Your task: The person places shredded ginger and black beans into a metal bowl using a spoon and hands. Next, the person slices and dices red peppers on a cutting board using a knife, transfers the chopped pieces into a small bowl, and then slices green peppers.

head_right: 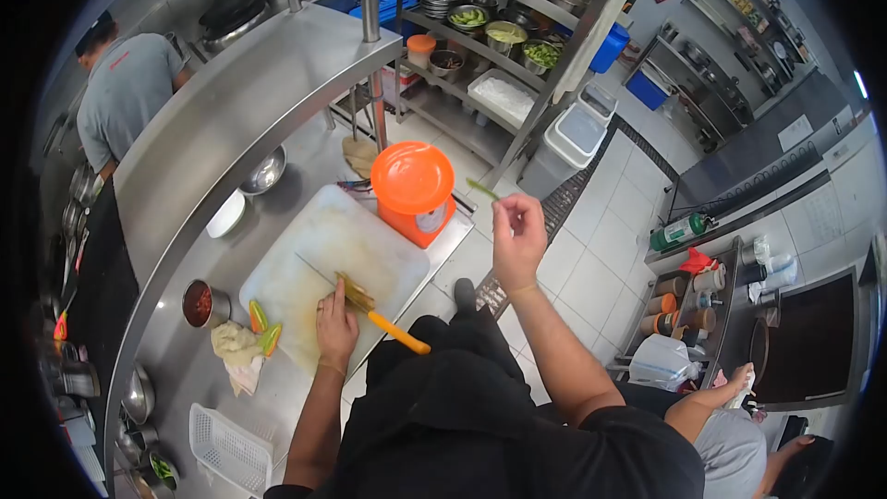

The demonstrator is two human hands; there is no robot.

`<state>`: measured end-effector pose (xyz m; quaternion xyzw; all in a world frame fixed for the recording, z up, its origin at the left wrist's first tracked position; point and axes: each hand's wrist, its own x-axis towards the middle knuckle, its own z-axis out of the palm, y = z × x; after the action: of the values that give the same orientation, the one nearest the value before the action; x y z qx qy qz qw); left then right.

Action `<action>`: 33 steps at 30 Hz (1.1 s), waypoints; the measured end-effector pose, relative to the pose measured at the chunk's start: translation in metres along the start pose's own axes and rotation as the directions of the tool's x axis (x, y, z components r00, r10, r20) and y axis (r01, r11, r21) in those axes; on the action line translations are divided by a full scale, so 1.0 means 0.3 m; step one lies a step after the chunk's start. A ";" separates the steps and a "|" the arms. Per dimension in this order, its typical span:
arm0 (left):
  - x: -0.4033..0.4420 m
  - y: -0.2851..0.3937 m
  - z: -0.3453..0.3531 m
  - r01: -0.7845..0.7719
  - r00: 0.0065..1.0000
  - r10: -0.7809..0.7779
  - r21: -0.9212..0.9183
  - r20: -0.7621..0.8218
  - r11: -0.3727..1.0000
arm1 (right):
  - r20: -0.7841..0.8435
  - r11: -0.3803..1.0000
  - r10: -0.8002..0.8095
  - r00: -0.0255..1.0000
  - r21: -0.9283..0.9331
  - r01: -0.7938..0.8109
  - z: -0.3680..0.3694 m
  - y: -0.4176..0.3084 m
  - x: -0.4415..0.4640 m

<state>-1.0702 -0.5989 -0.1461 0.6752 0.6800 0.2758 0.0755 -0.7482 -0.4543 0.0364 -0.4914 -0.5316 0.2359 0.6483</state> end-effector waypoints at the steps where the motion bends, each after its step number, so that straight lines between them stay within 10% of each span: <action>1: 0.000 0.005 -0.001 -0.002 1.000 0.002 0.001 -0.006 1.000 | -0.016 0.993 0.090 0.996 0.077 -0.088 0.003 0.019 0.058; 5: 0.002 0.013 0.001 0.013 1.000 -0.013 0.030 -0.011 0.999 | 0.020 0.927 0.338 0.941 0.163 -0.337 0.047 0.279 0.369; 13: 0.028 0.039 0.002 0.042 0.999 -0.045 0.112 0.020 0.993 | 0.097 0.478 0.862 0.497 0.172 -0.861 0.215 1.091 0.741; 19: 0.043 0.087 0.014 0.154 0.983 -0.170 0.193 0.070 0.969 | 0.109 0.689 0.687 0.718 0.215 -0.692 0.557 1.308 1.431; 21: 0.054 0.116 0.016 0.187 0.977 -0.206 0.236 0.060 0.954 | 0.335 0.907 0.412 0.847 -0.061 -0.417 0.643 1.328 1.749; 23: 0.064 0.127 0.024 0.211 0.970 -0.234 0.266 0.059 0.941 | 0.248 0.771 0.491 0.835 0.322 -0.549 0.753 1.202 1.928; 25: 0.060 0.139 0.027 0.235 0.959 -0.271 0.297 0.085 0.925 | 0.120 0.831 0.498 0.859 0.216 -0.512 0.825 1.196 2.028; 33: 0.068 0.158 0.016 0.277 0.947 -0.308 0.262 0.085 0.924 | 0.209 0.714 0.570 0.794 0.352 -0.605 0.550 1.365 1.484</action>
<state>-1.0278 -0.5809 -0.1219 0.5857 0.7963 0.1321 0.0736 -0.6674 0.1442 -0.1315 -0.4804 -0.3147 0.5540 0.6027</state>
